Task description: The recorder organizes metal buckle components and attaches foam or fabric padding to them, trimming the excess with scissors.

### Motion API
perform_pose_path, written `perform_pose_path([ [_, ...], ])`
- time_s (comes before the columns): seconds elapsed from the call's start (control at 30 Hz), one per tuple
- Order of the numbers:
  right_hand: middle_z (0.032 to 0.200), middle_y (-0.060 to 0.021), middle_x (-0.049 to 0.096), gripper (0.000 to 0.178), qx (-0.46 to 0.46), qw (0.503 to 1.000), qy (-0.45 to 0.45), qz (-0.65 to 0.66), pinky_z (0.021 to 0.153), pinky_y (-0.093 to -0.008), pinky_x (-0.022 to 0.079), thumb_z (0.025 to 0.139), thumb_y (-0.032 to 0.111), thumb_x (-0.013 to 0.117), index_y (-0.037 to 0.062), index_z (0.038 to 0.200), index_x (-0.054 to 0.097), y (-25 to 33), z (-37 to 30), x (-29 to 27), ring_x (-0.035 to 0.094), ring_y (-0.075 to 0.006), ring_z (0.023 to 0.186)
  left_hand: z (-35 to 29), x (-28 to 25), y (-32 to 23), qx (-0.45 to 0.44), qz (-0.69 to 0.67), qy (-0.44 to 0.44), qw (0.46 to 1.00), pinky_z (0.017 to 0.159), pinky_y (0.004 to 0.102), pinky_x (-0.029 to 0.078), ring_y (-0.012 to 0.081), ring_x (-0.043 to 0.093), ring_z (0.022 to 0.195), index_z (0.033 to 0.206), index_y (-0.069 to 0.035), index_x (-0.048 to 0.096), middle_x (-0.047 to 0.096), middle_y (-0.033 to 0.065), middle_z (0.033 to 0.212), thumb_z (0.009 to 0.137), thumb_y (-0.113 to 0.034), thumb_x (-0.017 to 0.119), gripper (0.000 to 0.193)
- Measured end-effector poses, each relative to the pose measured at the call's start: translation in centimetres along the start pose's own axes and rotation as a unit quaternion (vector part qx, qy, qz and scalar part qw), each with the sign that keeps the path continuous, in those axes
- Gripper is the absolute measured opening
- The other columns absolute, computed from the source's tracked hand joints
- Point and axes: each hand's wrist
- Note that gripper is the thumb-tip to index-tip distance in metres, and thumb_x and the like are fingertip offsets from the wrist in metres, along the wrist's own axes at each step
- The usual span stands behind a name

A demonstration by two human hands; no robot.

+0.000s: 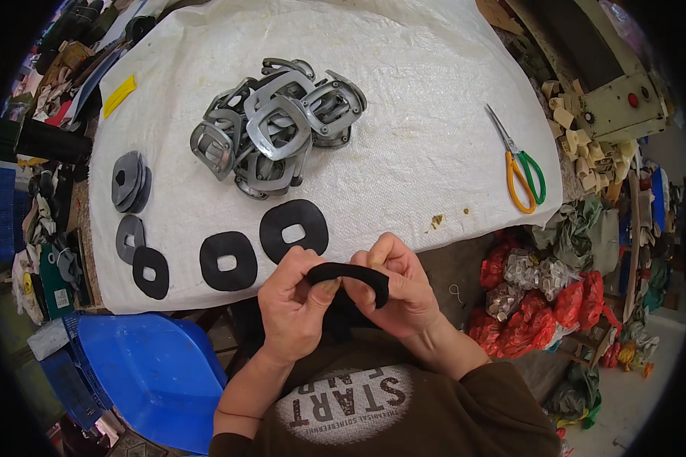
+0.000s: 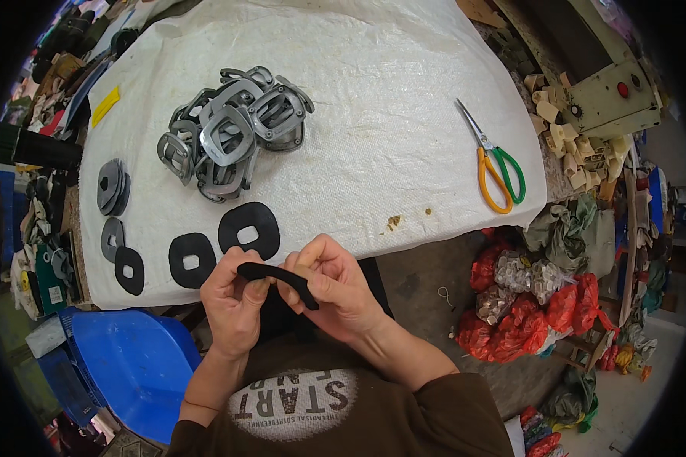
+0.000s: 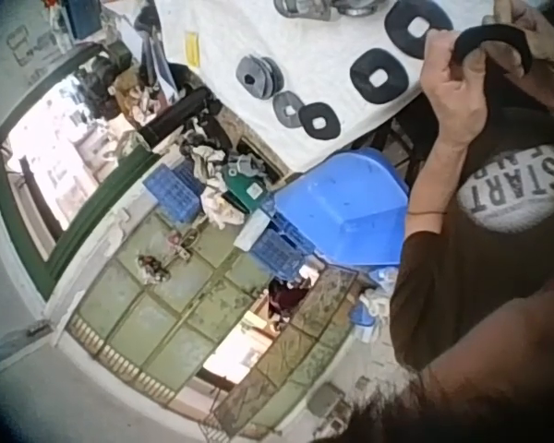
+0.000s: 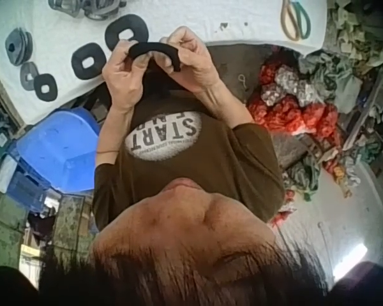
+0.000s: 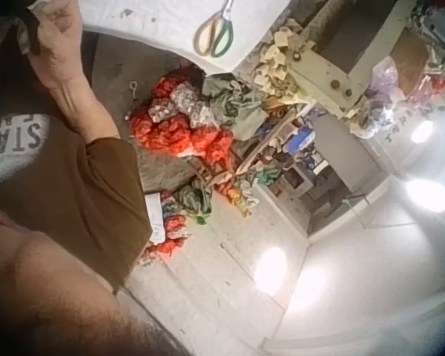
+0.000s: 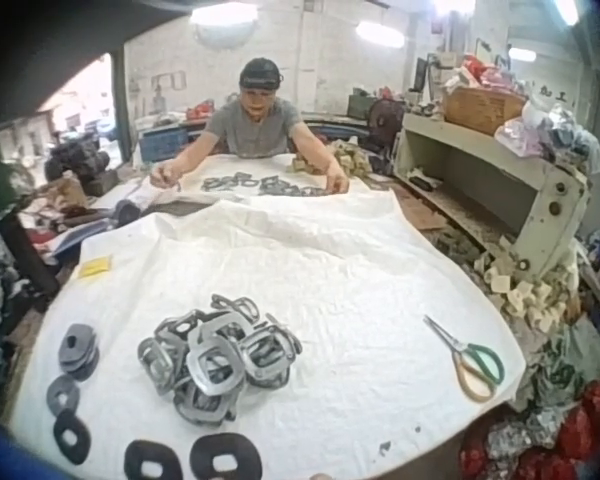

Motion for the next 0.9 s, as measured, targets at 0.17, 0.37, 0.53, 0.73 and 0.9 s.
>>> perform_pose_path([
  [0.17, 0.086, -0.019, 0.059, 0.015, 0.004, 0.994, -0.037, -0.101, 0.071, -0.0327, 0.047, 0.091, 0.015, 0.052, 0.0027, 0.099, 0.046, 1.4, 0.6, 0.3, 0.058, -0.0232, 0.077, 0.5, -0.5, 0.1, -0.026, 0.0, -0.002, 1.0, 0.062, 0.0205, 0.037, 0.008, 0.046, 0.071, 0.093, 0.002, 0.055, 0.047, 0.0021, 0.082, 0.088, -0.015, 0.061, 0.018],
  [0.37, 0.089, -0.0192, 0.058, 0.013, -0.033, 0.97, -0.01, -0.24, 0.074, -0.0347, 0.047, 0.092, 0.015, 0.049, 0.0033, 0.097, 0.045, 1.6, 0.5, -0.5, 0.058, -0.0239, 0.08, 0.5, -0.6, -0.2, -0.03, 0.045, -0.02, 0.998, 0.059, 0.0207, 0.036, 0.0081, 0.045, 0.069, 0.092, 0.001, 0.056, 0.046, 0.0021, 0.08, 0.087, -0.014, 0.061, 0.017],
  [0.53, 0.084, -0.015, 0.056, 0.013, -0.019, 0.985, -0.061, -0.162, 0.072, -0.0319, 0.044, 0.09, 0.015, 0.052, 0.0046, 0.091, 0.046, 1.1, 0.4, 0.7, 0.053, -0.021, 0.076, 0.7, -0.7, 0.2, 0.029, 0.09, -0.019, 0.995, 0.056, 0.0213, 0.034, 0.0088, 0.043, 0.066, 0.089, 0.001, 0.056, 0.045, 0.0024, 0.076, 0.085, -0.012, 0.062, 0.015],
  [0.73, 0.079, -0.0116, 0.053, 0.013, 0.035, 0.996, -0.064, -0.046, 0.066, -0.0291, 0.038, 0.088, 0.015, 0.055, 0.0048, 0.086, 0.047, 0.8, 0.0, 0.9, 0.05, -0.019, 0.075, 0.9, -0.6, 0.0, 0.064, 0.092, -0.018, 0.993, 0.054, 0.0222, 0.035, 0.0099, 0.044, 0.063, 0.086, 0.001, 0.057, 0.048, 0.003, 0.074, 0.084, -0.012, 0.063, 0.015],
  [0.9, 0.073, -0.0105, 0.053, 0.013, 0.047, 0.995, -0.082, -0.014, 0.061, -0.0272, 0.038, 0.087, 0.014, 0.056, 0.0038, 0.087, 0.048, 0.5, -0.2, 1.1, 0.049, -0.0178, 0.07, 0.9, -0.5, -0.1, 0.053, 0.064, -0.011, 0.996, 0.055, 0.0225, 0.035, 0.0104, 0.045, 0.064, 0.084, 0.001, 0.058, 0.05, 0.0034, 0.075, 0.084, -0.013, 0.064, 0.015],
])
Point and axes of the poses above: each hand's wrist, its own z-axis towards the middle knuckle, its own x-axis out of the palm, y = z × x
